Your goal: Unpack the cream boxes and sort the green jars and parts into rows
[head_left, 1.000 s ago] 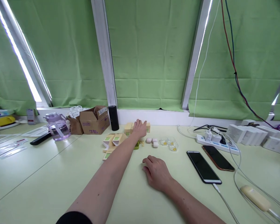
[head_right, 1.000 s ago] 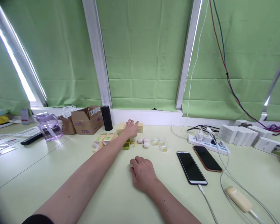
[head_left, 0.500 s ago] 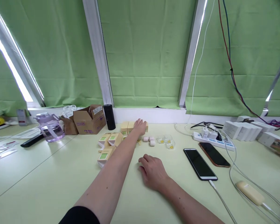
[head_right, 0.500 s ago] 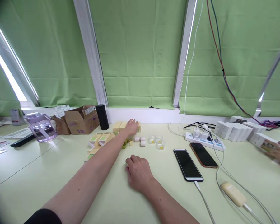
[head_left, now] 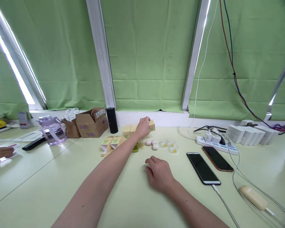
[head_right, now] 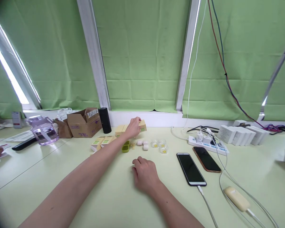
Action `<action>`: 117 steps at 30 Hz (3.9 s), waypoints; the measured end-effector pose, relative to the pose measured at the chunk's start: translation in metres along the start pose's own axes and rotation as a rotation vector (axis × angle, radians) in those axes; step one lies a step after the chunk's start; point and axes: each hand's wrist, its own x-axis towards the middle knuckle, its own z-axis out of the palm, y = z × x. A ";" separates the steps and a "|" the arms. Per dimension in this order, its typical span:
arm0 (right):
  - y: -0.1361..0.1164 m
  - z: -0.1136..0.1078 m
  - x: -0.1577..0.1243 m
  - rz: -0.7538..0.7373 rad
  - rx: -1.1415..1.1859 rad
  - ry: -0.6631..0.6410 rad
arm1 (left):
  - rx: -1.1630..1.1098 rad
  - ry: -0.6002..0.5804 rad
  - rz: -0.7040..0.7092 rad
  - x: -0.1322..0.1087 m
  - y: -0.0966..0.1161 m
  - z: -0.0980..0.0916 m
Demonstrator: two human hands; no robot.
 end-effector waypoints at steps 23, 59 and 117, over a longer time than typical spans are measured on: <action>0.044 0.000 0.004 0.240 0.306 -0.009 | -0.470 -0.120 -0.113 -0.197 0.007 -0.033; 0.032 0.012 0.006 0.276 0.761 0.255 | -0.531 0.046 -0.252 -0.203 -0.007 -0.004; 0.000 0.000 -0.004 -0.139 0.282 0.585 | -0.043 0.405 0.296 -0.214 0.020 -0.001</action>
